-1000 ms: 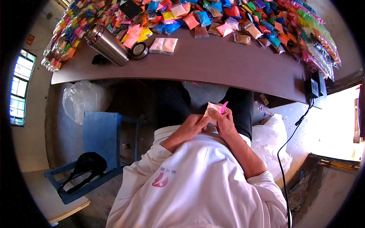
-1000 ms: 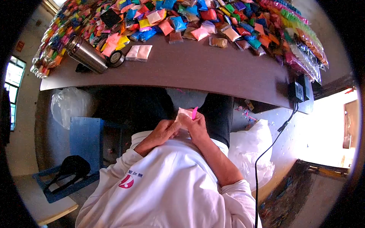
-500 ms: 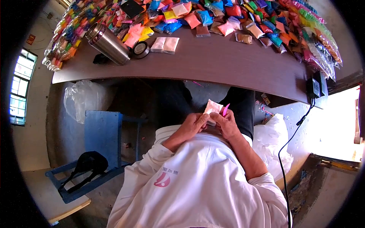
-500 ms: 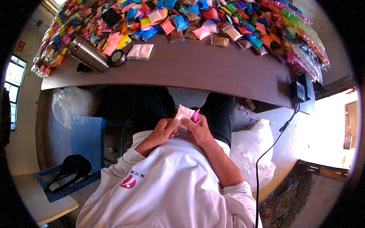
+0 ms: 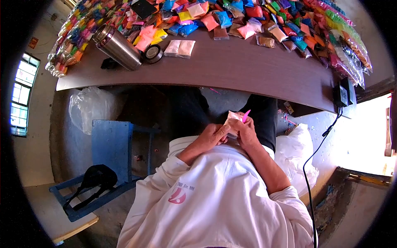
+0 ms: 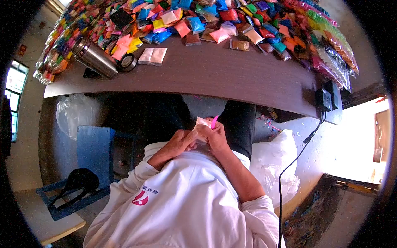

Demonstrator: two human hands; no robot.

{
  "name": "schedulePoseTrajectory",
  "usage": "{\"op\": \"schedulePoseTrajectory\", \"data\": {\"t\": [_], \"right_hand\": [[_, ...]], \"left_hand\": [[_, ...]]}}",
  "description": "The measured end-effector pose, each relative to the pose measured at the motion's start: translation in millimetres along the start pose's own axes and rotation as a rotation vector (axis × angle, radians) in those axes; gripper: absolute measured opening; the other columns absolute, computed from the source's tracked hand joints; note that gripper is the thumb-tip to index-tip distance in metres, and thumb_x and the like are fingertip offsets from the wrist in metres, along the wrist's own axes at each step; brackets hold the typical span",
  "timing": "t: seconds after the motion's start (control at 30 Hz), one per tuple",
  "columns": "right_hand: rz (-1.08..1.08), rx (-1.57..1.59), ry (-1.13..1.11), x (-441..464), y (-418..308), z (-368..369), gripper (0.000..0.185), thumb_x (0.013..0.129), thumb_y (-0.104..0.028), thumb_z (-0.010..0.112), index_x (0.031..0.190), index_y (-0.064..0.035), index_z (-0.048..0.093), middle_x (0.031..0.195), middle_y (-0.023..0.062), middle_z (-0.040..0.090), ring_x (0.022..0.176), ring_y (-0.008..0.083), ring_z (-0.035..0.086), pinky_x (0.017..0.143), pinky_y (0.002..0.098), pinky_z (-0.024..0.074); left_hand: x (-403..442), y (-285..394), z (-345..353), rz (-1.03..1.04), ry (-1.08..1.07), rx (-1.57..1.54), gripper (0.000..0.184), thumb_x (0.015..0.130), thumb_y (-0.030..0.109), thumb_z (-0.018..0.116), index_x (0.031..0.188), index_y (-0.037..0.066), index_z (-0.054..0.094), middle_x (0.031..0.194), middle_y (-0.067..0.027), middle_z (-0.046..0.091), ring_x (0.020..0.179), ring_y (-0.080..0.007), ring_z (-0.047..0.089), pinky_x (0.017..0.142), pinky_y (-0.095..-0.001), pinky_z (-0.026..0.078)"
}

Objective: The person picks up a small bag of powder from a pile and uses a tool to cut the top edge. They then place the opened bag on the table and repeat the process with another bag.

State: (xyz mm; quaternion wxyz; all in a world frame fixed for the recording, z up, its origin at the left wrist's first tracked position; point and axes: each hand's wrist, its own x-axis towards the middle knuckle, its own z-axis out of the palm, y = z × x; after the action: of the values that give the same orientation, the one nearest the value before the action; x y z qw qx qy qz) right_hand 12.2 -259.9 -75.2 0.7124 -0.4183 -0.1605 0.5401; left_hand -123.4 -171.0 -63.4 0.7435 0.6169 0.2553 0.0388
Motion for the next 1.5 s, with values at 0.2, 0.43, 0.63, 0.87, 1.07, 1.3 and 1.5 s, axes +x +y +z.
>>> {"op": "schedulePoseTrajectory", "data": {"t": [0.2,0.43,0.63,0.87,1.07,1.3,1.5], "right_hand": [[0.030,0.020,0.087,1.0,-0.9,-1.0,0.011,0.086,-0.013,0.059,0.086,-0.0023,0.059,0.073,0.0052,0.062,0.058,0.0119,0.059,0.052,0.0243,0.0478],[0.047,0.038,0.145,3.2,0.3,3.4,0.010,0.087,-0.013,0.060,0.085,-0.0031,0.060,0.073,0.0040,0.062,0.059,0.0109,0.058,0.052,0.0244,0.0468],[-0.007,-0.002,0.097,4.8,6.7,-6.0,0.012,0.088,-0.014,0.058,0.092,-0.0023,0.060,0.078,0.0060,0.063,0.064,0.0130,0.060,0.056,0.0259,0.0488],[0.228,0.326,0.005,-7.6,-20.7,17.8,0.050,0.075,-0.028,0.044,0.113,0.0036,0.055,0.092,0.0112,0.064,0.070,0.0155,0.060,0.062,0.0253,0.0497],[0.261,0.261,-0.188,-5.3,4.0,-25.5,0.037,0.080,-0.018,0.055,0.112,0.0012,0.055,0.087,0.0057,0.064,0.050,0.0052,0.039,0.043,0.0157,0.0314],[0.110,0.062,-0.154,-13.6,-29.0,14.4,0.030,0.078,-0.018,0.073,0.099,-0.0012,0.059,0.084,0.0028,0.063,0.063,0.0086,0.054,0.055,0.0205,0.0435],[-0.127,-0.514,0.010,-8.1,-17.3,5.4,0.022,0.077,-0.015,0.076,0.088,-0.0028,0.062,0.080,-0.0002,0.063,0.068,0.0061,0.056,0.061,0.0218,0.0467]], "left_hand": [[0.1,-1.5,0.6,0.027,-0.019,0.109,0.051,0.093,0.047,0.046,0.067,0.004,0.054,0.058,-0.0007,0.050,0.051,-0.0076,0.042,0.048,-0.0242,0.035],[-0.1,1.0,0.8,0.018,-0.001,0.070,0.051,0.094,0.045,0.046,0.066,0.004,0.053,0.057,-0.0002,0.049,0.052,-0.0076,0.041,0.047,-0.0247,0.035],[1.0,-0.2,1.6,0.039,-0.014,0.084,0.051,0.094,0.046,0.046,0.066,0.004,0.053,0.058,-0.0001,0.049,0.052,-0.0074,0.041,0.048,-0.0240,0.035],[2.3,-10.0,-3.9,0.017,-0.041,-0.024,0.052,0.093,0.049,0.045,0.064,0.006,0.050,0.058,-0.0008,0.049,0.050,-0.0075,0.042,0.047,-0.0226,0.034],[-2.0,-1.9,-4.0,-0.005,-0.074,-0.155,0.056,0.093,0.056,0.039,0.063,0.009,0.044,0.059,0.0003,0.045,0.050,-0.0062,0.038,0.045,-0.0218,0.030],[-5.8,6.8,-5.1,-0.052,0.002,-0.055,0.062,0.089,0.064,0.036,0.068,0.008,0.053,0.060,-0.0007,0.049,0.051,-0.0062,0.040,0.047,-0.0213,0.031],[-4.4,2.6,-2.8,-0.058,0.012,-0.037,0.073,0.088,0.069,0.029,0.083,0.005,0.063,0.065,-0.0003,0.051,0.056,-0.0084,0.044,0.050,-0.0215,0.034]]}}
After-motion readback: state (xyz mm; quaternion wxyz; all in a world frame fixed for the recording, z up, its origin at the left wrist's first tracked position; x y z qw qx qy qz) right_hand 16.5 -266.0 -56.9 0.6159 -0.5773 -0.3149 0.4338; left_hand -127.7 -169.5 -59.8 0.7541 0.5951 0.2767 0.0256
